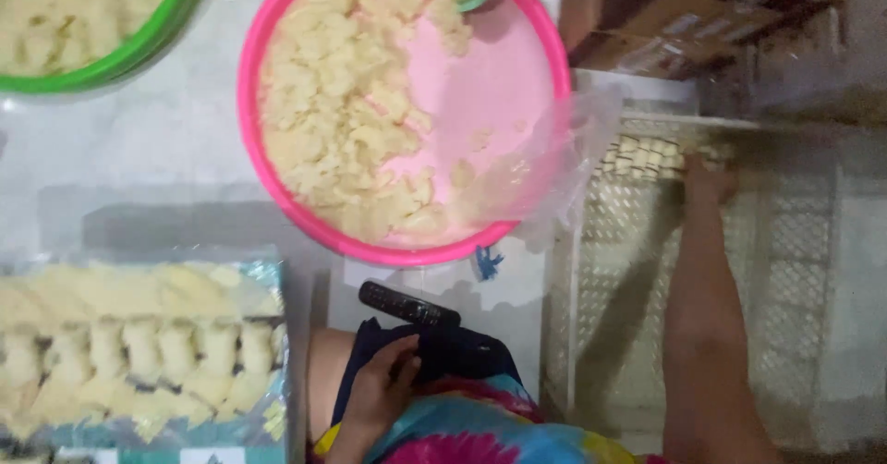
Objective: Rolling thin strips of dough with a filling into small cylindrical shapes on a flat surface.
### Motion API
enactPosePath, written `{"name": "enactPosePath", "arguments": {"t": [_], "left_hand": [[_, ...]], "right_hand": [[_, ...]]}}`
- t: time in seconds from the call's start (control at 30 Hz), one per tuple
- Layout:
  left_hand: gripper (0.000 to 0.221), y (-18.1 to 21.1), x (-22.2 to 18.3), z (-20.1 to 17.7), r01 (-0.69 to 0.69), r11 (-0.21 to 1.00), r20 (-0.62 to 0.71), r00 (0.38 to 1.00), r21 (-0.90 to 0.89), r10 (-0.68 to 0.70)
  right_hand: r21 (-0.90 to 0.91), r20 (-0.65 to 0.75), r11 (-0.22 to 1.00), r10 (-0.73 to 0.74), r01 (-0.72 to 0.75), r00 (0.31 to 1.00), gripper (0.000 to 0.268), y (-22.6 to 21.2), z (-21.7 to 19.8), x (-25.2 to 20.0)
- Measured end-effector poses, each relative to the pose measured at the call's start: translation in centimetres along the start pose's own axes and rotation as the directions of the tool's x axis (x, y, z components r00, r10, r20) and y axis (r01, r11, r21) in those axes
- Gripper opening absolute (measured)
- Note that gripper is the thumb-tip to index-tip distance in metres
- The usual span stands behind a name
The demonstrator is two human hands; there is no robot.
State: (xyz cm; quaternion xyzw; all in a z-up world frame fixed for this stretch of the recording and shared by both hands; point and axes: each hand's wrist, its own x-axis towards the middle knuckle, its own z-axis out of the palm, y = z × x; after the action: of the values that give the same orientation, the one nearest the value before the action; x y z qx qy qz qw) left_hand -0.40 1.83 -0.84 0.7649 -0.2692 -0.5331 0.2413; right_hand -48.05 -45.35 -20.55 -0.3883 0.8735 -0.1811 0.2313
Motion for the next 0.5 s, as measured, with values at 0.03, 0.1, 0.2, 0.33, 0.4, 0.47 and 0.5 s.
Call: {"name": "enactPosePath", "arguments": {"t": [0.03, 0.1, 0.2, 0.33, 0.4, 0.47, 0.5], "left_hand": [[0.039, 0.2, 0.0, -0.2, -0.016, 1.0, -0.002, 1.0, 0.002, 0.016], [0.039, 0.8, -0.5, -1.0, -0.023, 0.999, -0.057, 0.998, -0.024, 0.022], [0.04, 1.1, -3.1, -2.6, -0.127, 0.987, -0.112, 0.987, -0.099, 0.116], [0.041, 1.4, -7.6, -6.5, -0.141, 0.931, -0.033, 0.99, -0.337, 0.138], [0.041, 1.5, -10.5, -10.2, -0.151, 0.92, -0.049, 0.988, -0.362, 0.143], [0.039, 1.3, -13.7, -14.4, -0.276, 0.918, -0.183, 0.956, -0.285, 0.23], [0.039, -1.1, -14.2, -15.8, -0.274, 0.912, -0.218, 0.952, -0.304, 0.213]], "right_hand": [[-0.036, 0.023, 0.999, -0.02, 0.021, 1.0, 0.071, -0.2, 0.3, 0.2], [-0.067, 0.079, 0.993, -0.091, 0.096, 0.993, 0.064, 0.5, 0.8, 1.8], [-0.165, 0.179, 0.959, -0.2, 0.23, 0.963, 0.057, 2.6, 0.9, 7.4], [0.019, 0.497, 0.879, -0.422, 0.477, 0.758, 0.032, -4.5, 1.7, 6.6], [0.235, 0.702, 0.873, -0.457, 0.428, 0.546, 0.028, -11.9, 5.4, 0.8], [0.376, 0.829, 0.875, -0.465, 0.305, 0.311, 0.025, -18.5, 7.8, -3.4], [0.424, 0.862, 0.879, -0.466, 0.218, 0.202, 0.024, -20.7, 8.9, -5.1]]}}
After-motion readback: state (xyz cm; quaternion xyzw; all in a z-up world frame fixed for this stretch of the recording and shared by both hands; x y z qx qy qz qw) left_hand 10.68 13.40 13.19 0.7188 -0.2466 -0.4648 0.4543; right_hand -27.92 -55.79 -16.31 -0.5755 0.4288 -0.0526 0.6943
